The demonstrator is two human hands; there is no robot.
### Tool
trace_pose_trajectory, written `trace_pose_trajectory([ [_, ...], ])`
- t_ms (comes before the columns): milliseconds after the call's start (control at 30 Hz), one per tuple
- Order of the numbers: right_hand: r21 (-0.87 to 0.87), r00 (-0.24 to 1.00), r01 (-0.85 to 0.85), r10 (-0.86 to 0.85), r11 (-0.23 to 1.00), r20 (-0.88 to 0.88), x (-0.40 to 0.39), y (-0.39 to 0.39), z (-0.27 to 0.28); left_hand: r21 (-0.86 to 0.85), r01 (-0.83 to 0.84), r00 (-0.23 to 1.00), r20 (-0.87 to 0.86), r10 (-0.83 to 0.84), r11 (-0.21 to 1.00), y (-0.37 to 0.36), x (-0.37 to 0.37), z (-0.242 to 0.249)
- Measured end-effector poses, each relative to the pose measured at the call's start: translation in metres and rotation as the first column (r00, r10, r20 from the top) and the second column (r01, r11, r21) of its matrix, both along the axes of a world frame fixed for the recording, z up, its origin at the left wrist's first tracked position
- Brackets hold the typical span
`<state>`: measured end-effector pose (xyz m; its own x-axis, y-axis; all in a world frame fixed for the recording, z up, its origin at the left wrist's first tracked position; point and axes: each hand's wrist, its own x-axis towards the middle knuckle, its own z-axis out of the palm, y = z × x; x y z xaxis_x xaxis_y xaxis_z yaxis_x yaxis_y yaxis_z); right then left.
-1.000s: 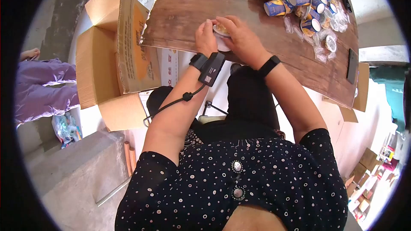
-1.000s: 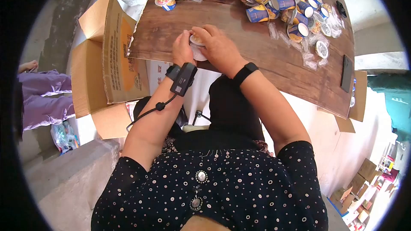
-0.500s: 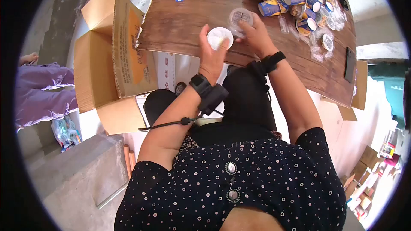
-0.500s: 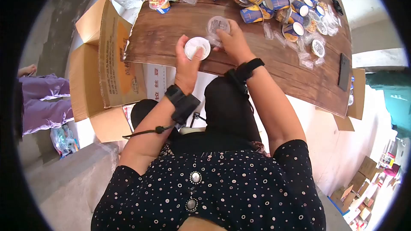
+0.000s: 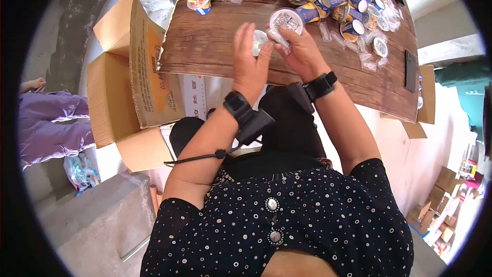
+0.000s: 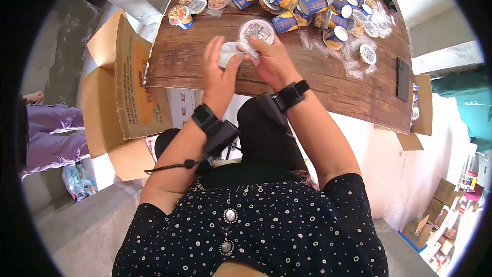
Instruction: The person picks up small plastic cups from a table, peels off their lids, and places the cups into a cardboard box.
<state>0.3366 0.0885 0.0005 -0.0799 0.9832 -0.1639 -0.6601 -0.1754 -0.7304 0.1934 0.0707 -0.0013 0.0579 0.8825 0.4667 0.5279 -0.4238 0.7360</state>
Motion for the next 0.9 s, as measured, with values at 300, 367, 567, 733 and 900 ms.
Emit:
trace_pose_trajectory([
  [300, -0.111, 0.990, -0.035, 0.019, 0.993, -0.139, -0.009, -0.011, 0.015, -0.045, 0.203, 0.949, 0.255, -0.186, 0.978, -0.001, 0.010, 0.013],
  [367, -0.061, 0.962, -0.148, 0.129, 0.987, -0.239, -0.013, -0.013, 0.005, -0.107, 0.209, 0.946, 0.276, -0.173, 0.972, -0.005, 0.008, 0.016],
  [567, -0.034, 0.969, -0.190, 0.182, 0.981, -0.167, -0.024, -0.030, 0.008, 0.009, 0.111, 0.980, 0.166, -0.111, 0.994, 0.006, -0.007, 0.005],
  [733, 0.101, 0.956, -0.255, 0.267, 0.962, -0.120, -0.020, -0.039, 0.017, -0.260, 0.172, 0.826, 0.564, 0.005, 0.950, -0.006, -0.004, 0.023],
  [900, 0.136, 0.953, -0.301, 0.304, 0.944, 0.003, -0.017, -0.042, 0.009, -0.254, 0.296, 0.868, 0.473, -0.149, 0.921, -0.004, -0.013, 0.021],
])
